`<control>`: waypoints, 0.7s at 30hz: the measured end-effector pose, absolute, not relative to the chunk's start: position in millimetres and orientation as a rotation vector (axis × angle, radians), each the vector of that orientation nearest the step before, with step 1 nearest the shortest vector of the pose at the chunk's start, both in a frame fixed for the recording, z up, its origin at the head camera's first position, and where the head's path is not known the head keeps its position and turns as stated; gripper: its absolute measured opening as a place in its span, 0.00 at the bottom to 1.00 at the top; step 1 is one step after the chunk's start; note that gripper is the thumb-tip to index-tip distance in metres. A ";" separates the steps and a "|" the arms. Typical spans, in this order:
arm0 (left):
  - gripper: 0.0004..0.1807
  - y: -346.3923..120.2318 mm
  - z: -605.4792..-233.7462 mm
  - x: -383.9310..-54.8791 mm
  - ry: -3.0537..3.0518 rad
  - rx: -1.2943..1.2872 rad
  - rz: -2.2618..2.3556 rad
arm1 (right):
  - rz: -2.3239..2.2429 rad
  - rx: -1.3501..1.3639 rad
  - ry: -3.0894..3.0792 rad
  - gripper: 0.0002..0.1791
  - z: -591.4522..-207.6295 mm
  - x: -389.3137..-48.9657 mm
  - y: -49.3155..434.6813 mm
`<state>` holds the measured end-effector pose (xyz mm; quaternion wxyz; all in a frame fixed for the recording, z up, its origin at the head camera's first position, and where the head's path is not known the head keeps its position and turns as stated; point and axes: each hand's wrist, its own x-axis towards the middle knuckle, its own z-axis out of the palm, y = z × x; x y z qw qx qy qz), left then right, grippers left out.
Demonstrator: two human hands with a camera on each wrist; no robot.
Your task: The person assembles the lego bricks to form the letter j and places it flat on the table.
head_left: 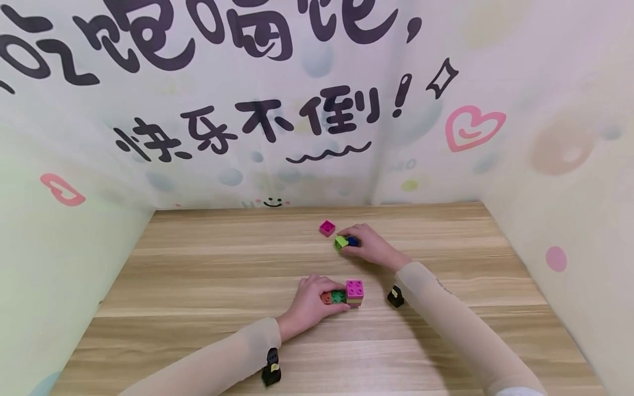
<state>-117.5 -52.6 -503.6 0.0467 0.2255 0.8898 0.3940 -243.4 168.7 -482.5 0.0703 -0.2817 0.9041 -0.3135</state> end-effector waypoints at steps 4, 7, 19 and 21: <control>0.23 -52.2 -503.6 -117.4 2.717 0.694 1.208 | -0.974 -0.859 2.728 0.25 -480.2 -242.1 169.9; 0.23 -52.3 -503.3 -116.9 2.722 0.698 1.211 | -1.010 -0.844 2.724 0.25 -477.9 -240.1 171.5; 0.23 -53.1 -500.6 -115.5 2.717 0.698 1.209 | -1.105 -0.795 2.709 0.24 -466.0 -223.7 187.1; 0.23 -52.9 -500.2 -115.4 2.710 0.693 1.215 | -1.122 -0.806 2.705 0.23 -463.1 -219.4 189.6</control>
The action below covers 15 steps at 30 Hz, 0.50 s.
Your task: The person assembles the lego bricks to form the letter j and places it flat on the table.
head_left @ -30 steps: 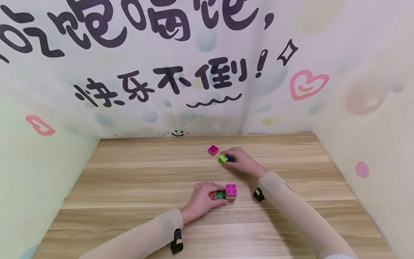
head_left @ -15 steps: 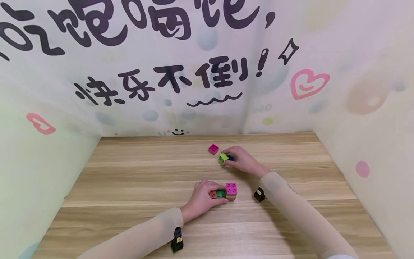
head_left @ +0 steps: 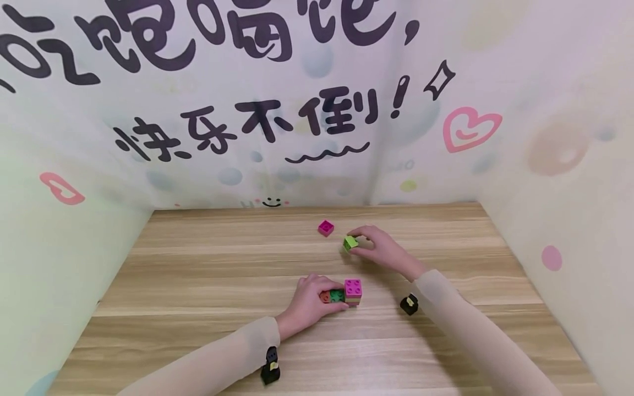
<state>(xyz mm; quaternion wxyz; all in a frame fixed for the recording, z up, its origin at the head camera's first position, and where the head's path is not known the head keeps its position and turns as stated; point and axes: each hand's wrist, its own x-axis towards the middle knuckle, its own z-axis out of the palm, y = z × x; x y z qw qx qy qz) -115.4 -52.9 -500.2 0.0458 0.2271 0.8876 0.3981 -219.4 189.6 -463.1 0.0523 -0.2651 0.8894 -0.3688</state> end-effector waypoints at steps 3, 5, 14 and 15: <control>0.23 -52.5 -500.9 -115.5 2.708 0.693 1.214 | -1.136 -0.829 2.702 0.23 -459.4 -212.5 193.5; 0.23 -52.4 -501.5 -115.8 2.708 0.694 1.212 | -1.129 -0.838 2.714 0.22 -457.2 -207.9 196.3; 0.24 -52.1 -502.1 -116.5 2.709 0.683 1.207 | -1.130 -0.853 2.716 0.22 -446.0 -186.8 210.8; 0.24 -52.1 -502.0 -116.5 2.708 0.681 1.209 | -1.123 -0.857 2.714 0.22 -445.4 -184.4 212.4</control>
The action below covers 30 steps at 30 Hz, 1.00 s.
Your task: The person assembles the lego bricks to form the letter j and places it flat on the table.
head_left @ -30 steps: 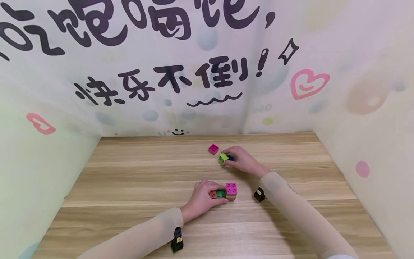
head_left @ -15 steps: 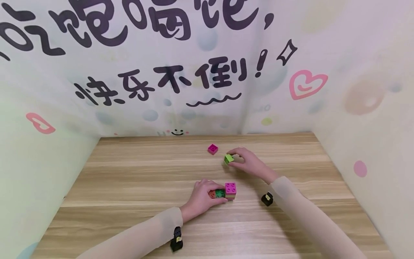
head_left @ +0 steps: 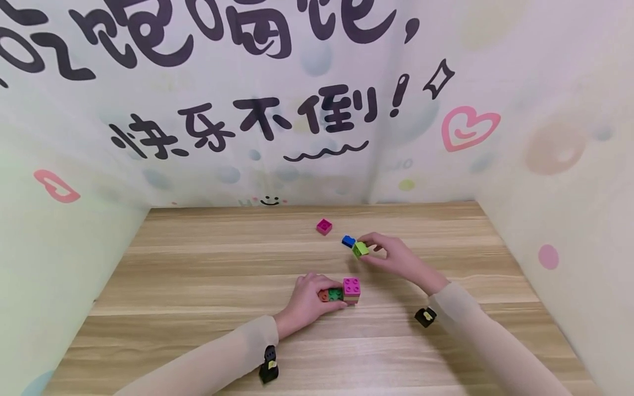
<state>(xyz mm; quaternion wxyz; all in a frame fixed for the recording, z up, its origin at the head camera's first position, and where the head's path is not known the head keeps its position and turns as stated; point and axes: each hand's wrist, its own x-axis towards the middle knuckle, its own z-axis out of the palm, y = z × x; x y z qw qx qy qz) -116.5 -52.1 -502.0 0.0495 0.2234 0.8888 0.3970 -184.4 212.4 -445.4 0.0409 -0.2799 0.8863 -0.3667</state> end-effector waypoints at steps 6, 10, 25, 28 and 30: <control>0.24 -52.5 -502.0 -116.0 2.714 0.684 1.206 | -1.105 -0.872 2.699 0.21 -442.8 -170.9 216.5; 0.23 -52.2 -501.8 -115.5 2.719 0.694 1.209 | -1.110 -0.908 2.707 0.21 -438.9 -160.1 215.7; 0.24 -52.5 -502.8 -117.2 2.725 0.694 1.215 | -1.099 -1.220 2.754 0.25 -429.8 -135.6 211.6; 0.23 -52.4 -502.7 -117.2 2.720 0.693 1.218 | -1.087 -1.233 2.757 0.25 -427.9 -131.7 209.7; 0.23 -52.4 -502.8 -117.2 2.714 0.691 1.223 | -1.066 -1.213 2.767 0.26 -427.9 -129.2 208.0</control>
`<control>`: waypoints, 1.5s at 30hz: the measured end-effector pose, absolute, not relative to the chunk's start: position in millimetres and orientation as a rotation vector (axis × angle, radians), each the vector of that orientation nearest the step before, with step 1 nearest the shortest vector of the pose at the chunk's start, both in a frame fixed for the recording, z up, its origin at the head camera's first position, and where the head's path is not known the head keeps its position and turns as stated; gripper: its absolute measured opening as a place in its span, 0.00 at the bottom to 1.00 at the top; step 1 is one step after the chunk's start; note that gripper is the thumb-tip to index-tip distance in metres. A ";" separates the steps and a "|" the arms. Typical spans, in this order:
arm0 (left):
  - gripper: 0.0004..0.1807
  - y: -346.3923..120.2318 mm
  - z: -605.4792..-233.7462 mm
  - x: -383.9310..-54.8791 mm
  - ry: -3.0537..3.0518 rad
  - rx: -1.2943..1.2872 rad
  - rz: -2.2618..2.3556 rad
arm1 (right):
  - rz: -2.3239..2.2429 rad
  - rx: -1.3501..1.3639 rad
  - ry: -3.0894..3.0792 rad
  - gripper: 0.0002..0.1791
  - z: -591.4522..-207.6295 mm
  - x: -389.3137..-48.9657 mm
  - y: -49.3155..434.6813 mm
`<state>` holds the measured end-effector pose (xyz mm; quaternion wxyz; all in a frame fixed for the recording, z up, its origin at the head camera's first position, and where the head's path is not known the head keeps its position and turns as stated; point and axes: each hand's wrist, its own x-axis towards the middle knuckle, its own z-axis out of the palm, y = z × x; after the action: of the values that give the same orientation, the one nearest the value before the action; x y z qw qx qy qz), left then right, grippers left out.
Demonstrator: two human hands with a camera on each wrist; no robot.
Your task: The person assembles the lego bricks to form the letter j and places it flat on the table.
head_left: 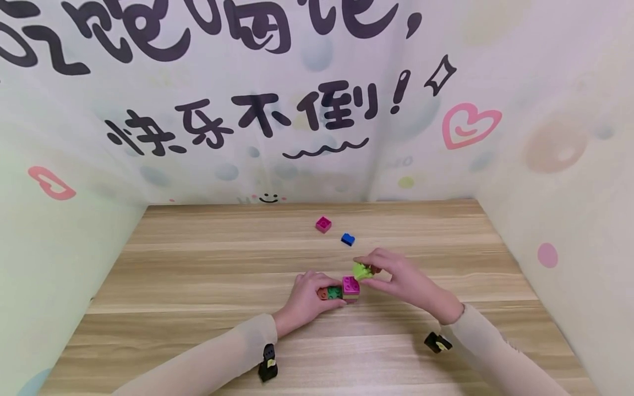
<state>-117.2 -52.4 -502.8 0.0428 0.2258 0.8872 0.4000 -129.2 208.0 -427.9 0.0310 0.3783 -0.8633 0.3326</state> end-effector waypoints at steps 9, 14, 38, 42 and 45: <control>0.22 -53.0 -504.4 -116.8 2.715 0.713 1.244 | 1.032 1.195 -2.630 0.23 -431.0 -123.8 197.7; 0.22 -52.8 -504.4 -116.5 2.725 0.725 1.244 | 1.037 1.218 -2.574 0.22 -434.5 -123.7 194.1; 0.20 -52.9 -502.8 -118.0 2.711 0.725 1.258 | 1.093 1.224 -2.544 0.21 -440.2 -121.8 190.2; 0.20 -53.2 -502.6 -117.6 2.711 0.720 1.251 | 1.155 1.167 -2.603 0.20 -439.1 -119.5 192.1; 0.20 -53.4 -502.5 -117.0 2.711 0.718 1.249 | 1.197 1.144 -2.615 0.19 -440.6 -119.1 192.5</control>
<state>-117.0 -53.4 -502.5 0.0360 0.2337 0.8825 0.4065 -119.1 192.5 -440.6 0.0231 0.3694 -0.8447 0.3866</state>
